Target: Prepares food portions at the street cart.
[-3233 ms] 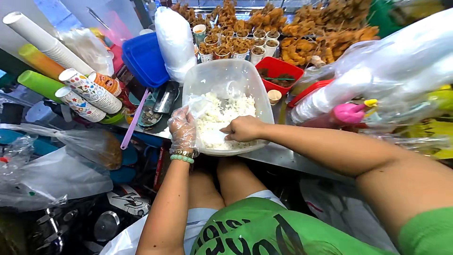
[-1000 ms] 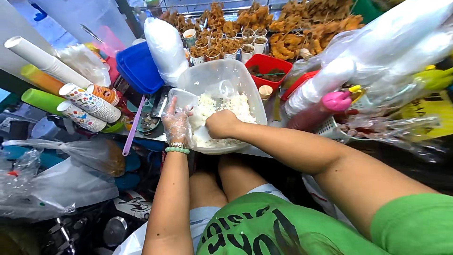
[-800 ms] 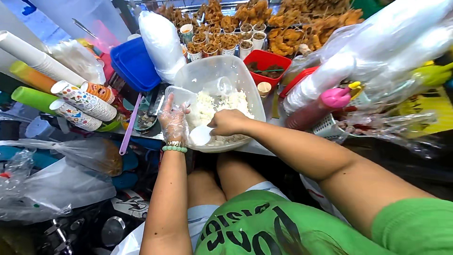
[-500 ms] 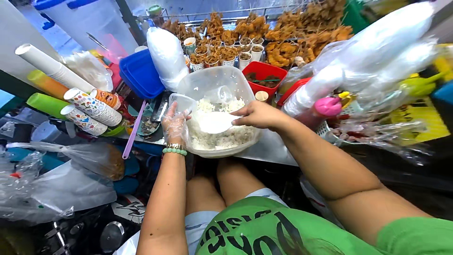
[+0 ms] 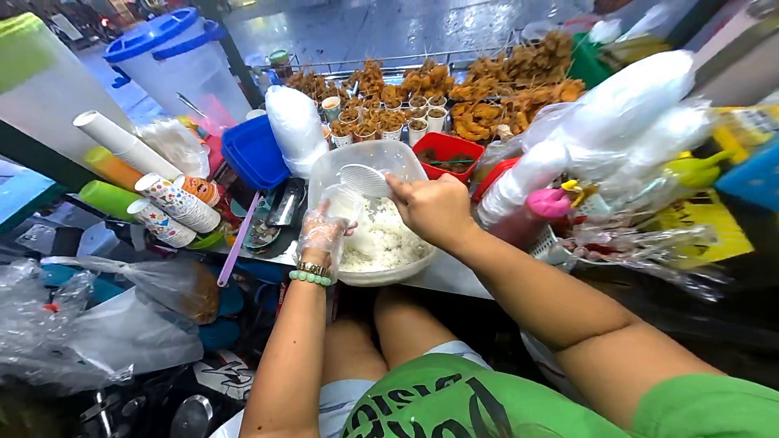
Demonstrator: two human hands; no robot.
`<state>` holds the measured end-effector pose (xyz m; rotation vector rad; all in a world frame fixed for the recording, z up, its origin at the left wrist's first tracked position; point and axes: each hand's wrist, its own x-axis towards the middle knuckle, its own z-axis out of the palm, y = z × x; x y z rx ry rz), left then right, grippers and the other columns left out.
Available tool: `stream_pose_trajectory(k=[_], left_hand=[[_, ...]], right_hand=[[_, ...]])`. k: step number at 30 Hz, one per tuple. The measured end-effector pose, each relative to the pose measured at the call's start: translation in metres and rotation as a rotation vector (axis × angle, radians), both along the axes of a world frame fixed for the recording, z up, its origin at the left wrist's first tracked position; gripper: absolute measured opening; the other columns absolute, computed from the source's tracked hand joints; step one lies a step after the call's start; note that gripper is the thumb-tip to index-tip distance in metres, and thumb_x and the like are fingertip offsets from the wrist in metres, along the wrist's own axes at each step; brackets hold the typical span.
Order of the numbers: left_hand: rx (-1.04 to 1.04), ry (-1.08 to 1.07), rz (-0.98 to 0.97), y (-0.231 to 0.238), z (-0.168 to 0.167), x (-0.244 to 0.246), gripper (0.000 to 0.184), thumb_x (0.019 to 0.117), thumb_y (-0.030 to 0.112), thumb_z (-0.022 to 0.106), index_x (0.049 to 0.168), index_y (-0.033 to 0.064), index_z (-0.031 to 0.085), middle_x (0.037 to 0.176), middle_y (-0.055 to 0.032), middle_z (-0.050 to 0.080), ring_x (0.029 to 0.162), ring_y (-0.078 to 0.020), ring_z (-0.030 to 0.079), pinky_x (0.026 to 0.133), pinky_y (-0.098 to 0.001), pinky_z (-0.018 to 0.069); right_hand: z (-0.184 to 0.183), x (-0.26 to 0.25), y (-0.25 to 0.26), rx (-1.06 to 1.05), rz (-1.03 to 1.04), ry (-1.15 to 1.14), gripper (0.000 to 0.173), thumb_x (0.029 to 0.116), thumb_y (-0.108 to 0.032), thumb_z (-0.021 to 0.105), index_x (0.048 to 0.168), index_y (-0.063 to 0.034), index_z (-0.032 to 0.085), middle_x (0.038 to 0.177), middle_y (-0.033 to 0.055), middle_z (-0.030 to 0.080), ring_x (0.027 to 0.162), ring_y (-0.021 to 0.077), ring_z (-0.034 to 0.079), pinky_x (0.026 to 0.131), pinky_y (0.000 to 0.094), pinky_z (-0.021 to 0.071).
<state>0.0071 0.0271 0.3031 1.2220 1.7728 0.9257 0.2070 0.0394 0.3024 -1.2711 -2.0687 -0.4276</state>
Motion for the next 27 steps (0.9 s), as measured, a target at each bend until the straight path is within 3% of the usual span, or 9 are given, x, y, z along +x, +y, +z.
stream_pose_trajectory(k=[3,6,8,11,13,15,17,22,27], left_hand=[[0.035,-0.05,-0.025,-0.004,0.001,0.003,0.075,0.0854,-0.006,0.072,0.153,0.0122,0.044,0.116,-0.0184,0.066,0.073,-0.018,0.062,0.069,-0.0329,0.0539],[0.123,0.023,-0.083,-0.005,0.004,0.008,0.066,0.0879,-0.003,0.071,0.148,0.0114,0.051,0.105,-0.0155,0.069,0.069,-0.0167,0.062,0.065,-0.0319,0.0539],[0.189,0.337,-0.101,-0.01,0.011,0.006,0.044,0.0936,0.006,0.067,0.137,0.0119,0.063,0.113,-0.0167,0.071,0.089,-0.0282,0.068,0.079,-0.0474,0.056],[0.228,0.65,-0.103,-0.012,0.023,-0.003,0.024,0.1,0.014,0.062,0.12,0.0097,0.074,0.123,-0.0213,0.069,0.119,-0.0428,0.062,0.101,-0.0651,0.0458],[0.257,0.563,-0.082,-0.018,0.026,-0.003,0.024,0.0985,0.01,0.062,0.119,0.0098,0.075,0.117,-0.0172,0.072,0.109,-0.0354,0.067,0.095,-0.0571,0.051],[0.375,0.22,-0.059,-0.032,0.028,0.003,0.026,0.0949,0.001,0.062,0.116,0.0092,0.075,0.101,-0.0057,0.074,0.072,-0.0127,0.064,0.065,-0.0299,0.0543],[0.548,-0.148,-0.103,-0.042,0.033,0.007,0.029,0.0939,-0.006,0.06,0.119,0.001,0.072,0.092,-0.0045,0.073,0.061,-0.0058,0.061,0.056,-0.0213,0.0527],[0.622,-0.149,-0.366,-0.041,-0.002,-0.007,0.091,0.0716,0.015,0.086,0.149,-0.002,0.042,0.13,-0.0058,0.064,0.111,-0.0069,0.064,0.094,-0.0259,0.0547],[0.491,-0.429,-0.191,-0.072,-0.046,0.037,0.018,0.0955,-0.008,0.054,0.113,-0.0073,0.057,0.096,0.0014,0.065,0.093,0.0014,0.062,0.085,-0.0164,0.052]], right_hand=[[0.007,0.003,0.0,-0.279,0.025,-0.026,0.056,0.0974,-0.016,0.07,0.151,-0.0148,0.054,0.117,0.029,0.066,0.104,0.0507,0.063,0.084,0.0652,0.0478],[0.0,-0.005,0.007,-0.281,0.257,-0.045,0.061,0.0819,-0.014,0.086,0.139,-0.0249,0.067,0.145,0.0285,0.053,0.126,0.0541,0.052,0.096,0.0709,0.0443],[-0.002,-0.01,0.015,-0.358,0.346,-0.145,0.022,0.0886,-0.015,0.08,0.11,-0.0111,0.078,0.135,0.0255,0.06,0.121,0.0489,0.057,0.092,0.0658,0.0486],[0.015,-0.01,0.025,-0.554,0.409,-0.142,0.019,0.1002,-0.014,0.066,0.1,0.0022,0.076,0.105,0.0211,0.072,0.101,0.0393,0.07,0.086,0.0583,0.0547],[0.019,-0.016,0.015,-0.535,0.488,0.045,0.027,0.0896,-0.019,0.081,0.106,0.0025,0.077,0.099,0.0192,0.072,0.089,0.0328,0.071,0.082,0.0509,0.0588],[0.021,-0.025,0.003,-0.588,0.555,0.184,0.051,0.0808,-0.024,0.089,0.121,0.0018,0.073,0.102,0.019,0.069,0.085,0.0287,0.067,0.079,0.0465,0.0575],[0.012,-0.031,0.0,-0.462,0.59,0.296,0.03,0.0857,-0.017,0.083,0.108,0.0019,0.077,0.091,0.0169,0.07,0.081,0.0274,0.068,0.076,0.0446,0.0579],[0.022,-0.035,-0.017,-0.295,0.674,0.564,0.012,0.0855,-0.008,0.078,0.078,0.0009,0.075,0.075,0.0093,0.068,0.07,0.0155,0.065,0.065,0.0319,0.0547],[0.037,-0.037,-0.031,-0.134,0.77,0.671,0.011,0.0835,-0.007,0.079,0.076,0.0012,0.076,0.07,0.0078,0.066,0.066,0.009,0.061,0.06,0.0218,0.0497]])
